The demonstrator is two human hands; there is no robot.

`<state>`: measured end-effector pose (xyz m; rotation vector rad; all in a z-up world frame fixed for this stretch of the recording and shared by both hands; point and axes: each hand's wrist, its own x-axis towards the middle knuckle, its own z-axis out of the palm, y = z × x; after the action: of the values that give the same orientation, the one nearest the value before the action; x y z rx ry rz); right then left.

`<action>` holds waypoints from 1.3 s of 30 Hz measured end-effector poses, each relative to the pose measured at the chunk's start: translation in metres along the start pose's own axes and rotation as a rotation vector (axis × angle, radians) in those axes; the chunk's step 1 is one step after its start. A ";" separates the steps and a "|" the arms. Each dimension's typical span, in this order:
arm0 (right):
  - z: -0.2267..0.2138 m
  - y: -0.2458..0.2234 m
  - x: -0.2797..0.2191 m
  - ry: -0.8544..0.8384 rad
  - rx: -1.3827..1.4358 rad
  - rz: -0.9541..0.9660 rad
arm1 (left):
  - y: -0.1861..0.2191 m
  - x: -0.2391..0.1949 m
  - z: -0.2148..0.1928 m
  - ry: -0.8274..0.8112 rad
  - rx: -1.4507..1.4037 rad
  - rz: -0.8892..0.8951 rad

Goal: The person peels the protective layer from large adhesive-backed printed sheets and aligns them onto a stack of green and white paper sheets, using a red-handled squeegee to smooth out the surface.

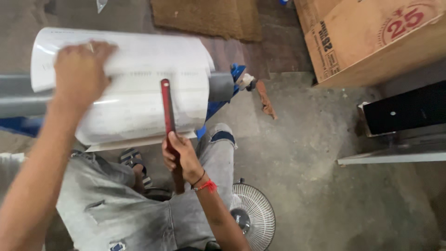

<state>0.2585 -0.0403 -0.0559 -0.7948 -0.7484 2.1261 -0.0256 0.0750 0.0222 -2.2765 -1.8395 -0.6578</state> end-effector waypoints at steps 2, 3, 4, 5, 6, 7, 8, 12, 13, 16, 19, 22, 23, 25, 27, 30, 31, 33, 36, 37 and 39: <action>-0.009 -0.012 0.009 0.079 0.016 -0.051 | -0.032 0.047 0.011 -0.060 -0.076 -0.122; -0.009 -0.014 0.011 0.115 0.042 -0.056 | -0.043 0.064 0.024 -0.079 -0.089 -0.144; -0.010 -0.015 0.014 0.151 0.068 -0.060 | -0.050 0.073 0.039 -0.099 -0.101 -0.165; -0.011 -0.014 0.014 0.187 0.093 -0.057 | -0.057 0.074 0.054 -0.121 -0.114 -0.194; -0.013 -0.012 0.016 0.220 0.106 -0.068 | -0.065 0.070 0.064 -0.066 -0.083 -0.145; -0.017 -0.012 0.015 0.255 0.122 -0.082 | -0.066 0.061 0.073 -0.012 -0.052 -0.092; -0.021 -0.012 0.015 0.289 0.138 -0.095 | -0.063 0.052 0.079 0.041 -0.021 -0.038; -0.030 -0.006 0.011 0.286 0.177 -0.189 | -0.025 0.002 0.048 0.144 0.105 0.026; -0.031 -0.005 0.011 0.280 0.162 -0.193 | -0.008 -0.008 0.036 0.174 0.157 0.028; -0.035 0.005 0.007 0.342 0.091 -0.184 | 0.020 -0.025 0.004 0.192 0.198 0.033; -0.045 0.016 0.007 0.359 0.078 -0.309 | 0.012 -0.015 0.002 0.135 0.035 -0.062; -0.057 0.015 0.015 0.370 0.123 -0.359 | -0.006 0.006 0.030 0.060 -0.038 -0.064; -0.056 0.010 0.023 0.368 0.143 -0.359 | -0.009 0.010 0.036 0.046 -0.025 -0.037; -0.049 0.003 0.040 0.400 0.163 -0.450 | -0.003 -0.001 0.045 0.111 0.069 0.035; -0.029 0.013 0.046 0.403 0.167 -0.548 | 0.013 -0.027 0.045 0.151 0.174 0.084; 0.025 0.053 0.038 0.345 -0.105 -0.362 | 0.042 -0.071 0.024 0.103 0.279 0.112; 0.034 0.057 0.029 0.287 -0.065 -0.307 | 0.047 -0.081 0.014 0.033 0.267 0.129; 0.045 0.062 0.010 0.173 0.016 -0.195 | 0.055 -0.098 0.001 -0.005 0.119 0.157; 0.034 0.048 -0.019 0.077 0.013 -0.137 | 0.066 -0.127 -0.002 0.016 0.019 0.155; 0.029 0.042 -0.026 0.073 0.015 -0.107 | 0.072 -0.131 0.002 -0.022 0.190 0.137; 0.021 0.025 -0.028 0.059 0.015 -0.057 | 0.071 -0.116 0.008 -0.075 0.352 0.093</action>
<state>0.2475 -0.0813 -0.0518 -0.8150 -0.7146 2.0467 0.0264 -0.0435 -0.0221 -2.1583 -1.7070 -0.2148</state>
